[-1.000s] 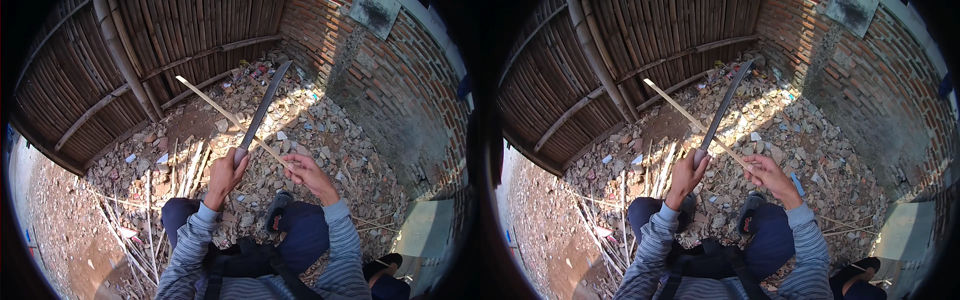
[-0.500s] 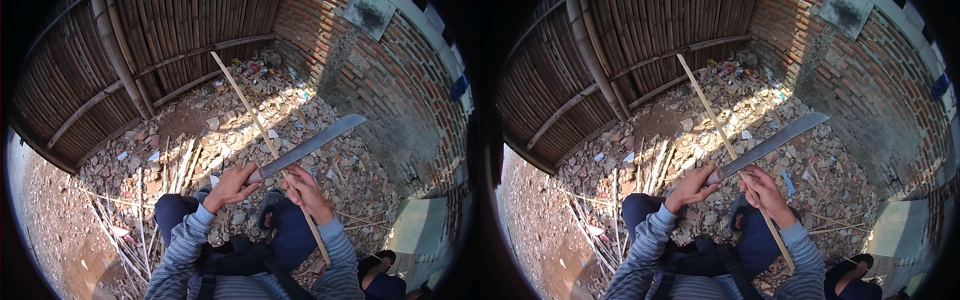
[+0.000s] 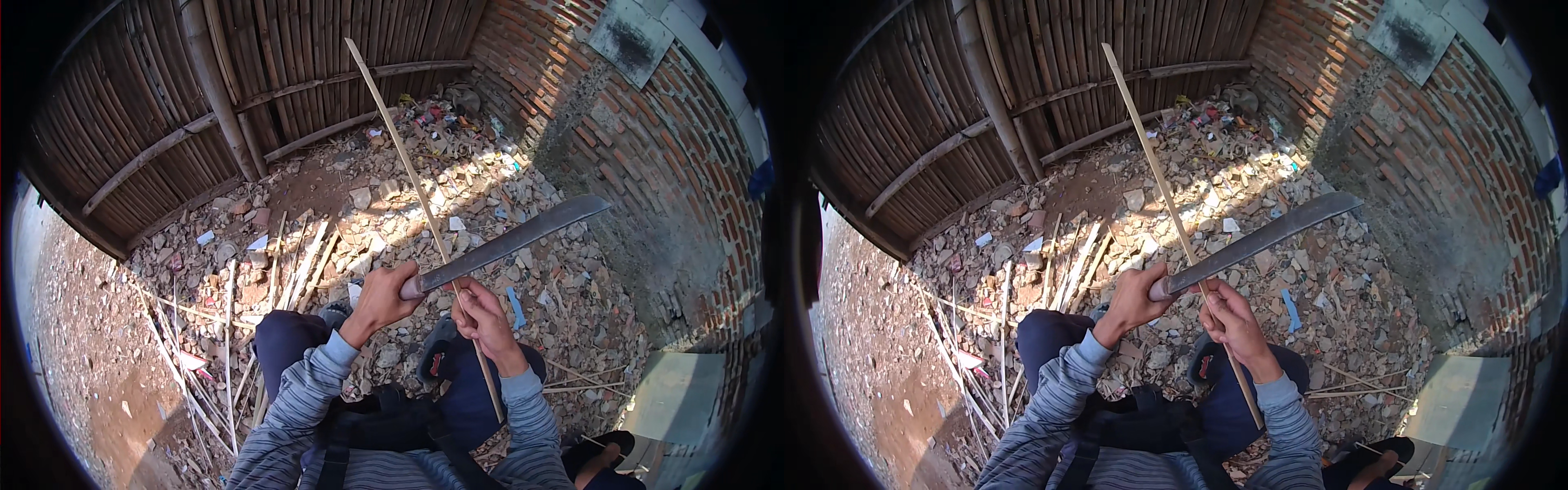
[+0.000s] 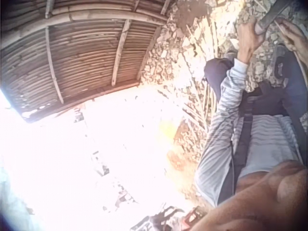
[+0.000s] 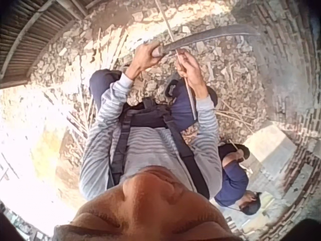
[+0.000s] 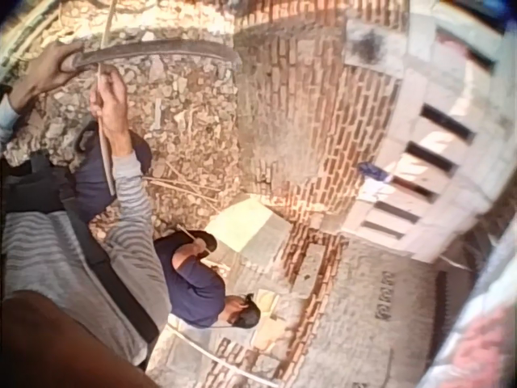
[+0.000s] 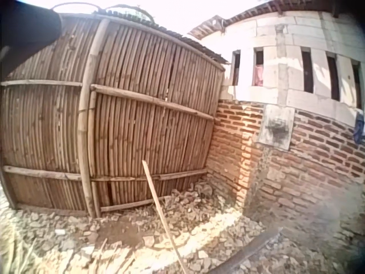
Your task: The person scrapes and shaves bamboo sticks with a large knife, holding each stick by hand and peeling along its length.
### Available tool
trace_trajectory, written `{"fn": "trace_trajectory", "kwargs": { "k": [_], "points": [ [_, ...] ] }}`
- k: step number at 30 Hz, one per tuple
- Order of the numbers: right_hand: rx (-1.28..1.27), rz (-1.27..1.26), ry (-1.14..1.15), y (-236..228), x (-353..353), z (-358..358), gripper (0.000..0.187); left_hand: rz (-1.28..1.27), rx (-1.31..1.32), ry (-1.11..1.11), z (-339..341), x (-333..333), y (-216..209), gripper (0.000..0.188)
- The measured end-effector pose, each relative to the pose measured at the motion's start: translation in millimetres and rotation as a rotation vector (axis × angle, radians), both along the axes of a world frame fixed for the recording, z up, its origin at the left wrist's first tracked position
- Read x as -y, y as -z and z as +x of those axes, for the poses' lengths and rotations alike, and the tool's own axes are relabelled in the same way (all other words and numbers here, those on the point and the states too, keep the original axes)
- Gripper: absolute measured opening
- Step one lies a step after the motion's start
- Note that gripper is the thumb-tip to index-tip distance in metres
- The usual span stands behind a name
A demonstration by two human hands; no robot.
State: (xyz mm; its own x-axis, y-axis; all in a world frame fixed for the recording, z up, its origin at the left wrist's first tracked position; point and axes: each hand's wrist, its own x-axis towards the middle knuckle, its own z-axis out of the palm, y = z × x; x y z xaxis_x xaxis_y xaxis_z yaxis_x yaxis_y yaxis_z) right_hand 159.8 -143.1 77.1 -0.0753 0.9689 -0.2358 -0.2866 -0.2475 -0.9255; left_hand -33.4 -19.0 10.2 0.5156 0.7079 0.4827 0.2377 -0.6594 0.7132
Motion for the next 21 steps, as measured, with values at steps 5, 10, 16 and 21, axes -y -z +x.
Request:
{"fn": "trace_trajectory", "kwargs": {
  "k": [5,10,16,21],
  "points": [
    [0.455,0.121,0.008,-8,-9,-26,0.028,-0.285,-0.004,-0.010,-1,3,-2,0.020],
    [0.490,0.154,0.100,-13,-10,-38,0.027,-0.234,-0.005,0.048,-10,-8,-3,0.016],
    [0.613,0.187,0.148,-6,-9,-35,0.027,-0.111,-0.079,0.093,-14,-5,-4,0.012],
    [0.594,0.162,0.103,-16,5,-41,0.029,-0.243,0.020,0.014,-17,-10,-5,0.015]
  ]
}}
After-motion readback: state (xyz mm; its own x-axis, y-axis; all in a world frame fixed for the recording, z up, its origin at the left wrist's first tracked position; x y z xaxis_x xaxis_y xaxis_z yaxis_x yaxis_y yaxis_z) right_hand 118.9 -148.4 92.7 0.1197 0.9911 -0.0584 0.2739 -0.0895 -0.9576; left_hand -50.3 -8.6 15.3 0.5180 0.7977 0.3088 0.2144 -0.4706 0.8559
